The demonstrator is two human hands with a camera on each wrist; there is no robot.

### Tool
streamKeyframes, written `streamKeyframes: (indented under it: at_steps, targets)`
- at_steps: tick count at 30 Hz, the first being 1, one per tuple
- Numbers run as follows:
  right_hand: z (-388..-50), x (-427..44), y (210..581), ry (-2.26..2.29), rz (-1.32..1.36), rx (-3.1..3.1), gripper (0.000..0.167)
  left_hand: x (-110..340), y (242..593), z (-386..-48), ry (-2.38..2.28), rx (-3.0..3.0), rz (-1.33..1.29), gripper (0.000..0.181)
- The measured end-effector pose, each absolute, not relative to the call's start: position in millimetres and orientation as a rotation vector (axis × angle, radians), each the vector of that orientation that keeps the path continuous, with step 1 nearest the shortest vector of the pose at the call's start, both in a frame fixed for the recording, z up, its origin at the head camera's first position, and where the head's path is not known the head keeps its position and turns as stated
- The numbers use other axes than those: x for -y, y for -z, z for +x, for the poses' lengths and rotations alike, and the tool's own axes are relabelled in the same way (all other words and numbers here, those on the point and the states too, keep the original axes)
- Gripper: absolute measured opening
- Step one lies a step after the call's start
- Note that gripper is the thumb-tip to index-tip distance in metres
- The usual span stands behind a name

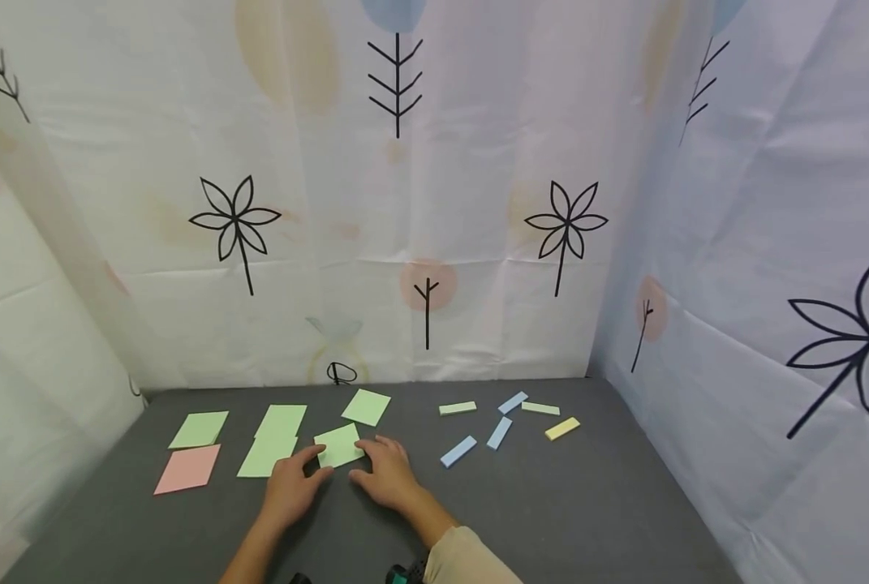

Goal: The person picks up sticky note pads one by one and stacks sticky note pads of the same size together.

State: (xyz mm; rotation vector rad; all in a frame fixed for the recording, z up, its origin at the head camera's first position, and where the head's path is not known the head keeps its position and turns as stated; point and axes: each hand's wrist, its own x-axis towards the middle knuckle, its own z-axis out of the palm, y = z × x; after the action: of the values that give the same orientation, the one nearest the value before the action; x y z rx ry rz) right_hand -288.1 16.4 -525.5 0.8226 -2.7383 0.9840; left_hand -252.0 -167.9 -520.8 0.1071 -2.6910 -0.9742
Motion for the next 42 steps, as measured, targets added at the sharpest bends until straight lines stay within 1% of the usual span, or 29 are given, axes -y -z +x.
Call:
streamKeyframes:
  at_steps: [13, 23, 31, 37, 42]
  targets:
    - [-267.0, -36.8, 522.4, -0.917, 0.955, 2.644, 0.044, 155.2, 529.1, -253.7, 1.0, 2.676, 0.067, 0.037]
    - [-260.7, -61.7, 523.1, -1.022, 0.954, 2.65, 0.042, 149.9, 529.1, -251.2, 1.105, 2.678, -0.026, 0.037]
    - [-265.4, -70.0, 525.9, -1.019, 0.924, 2.691, 0.041, 142.6, 531.1, -254.1, 1.146, 2.692, -0.074, 0.037]
    - [-270.3, -70.5, 524.6, -0.817, 0.991, 2.585, 0.036, 141.3, 533.1, -257.0, 1.132, 2.691, -0.06, 0.038]
    - [-283.6, -70.4, 521.8, -0.693, 1.041, 2.574, 0.038, 143.8, 532.2, -257.6, 1.141, 2.709, -0.05, 0.042]
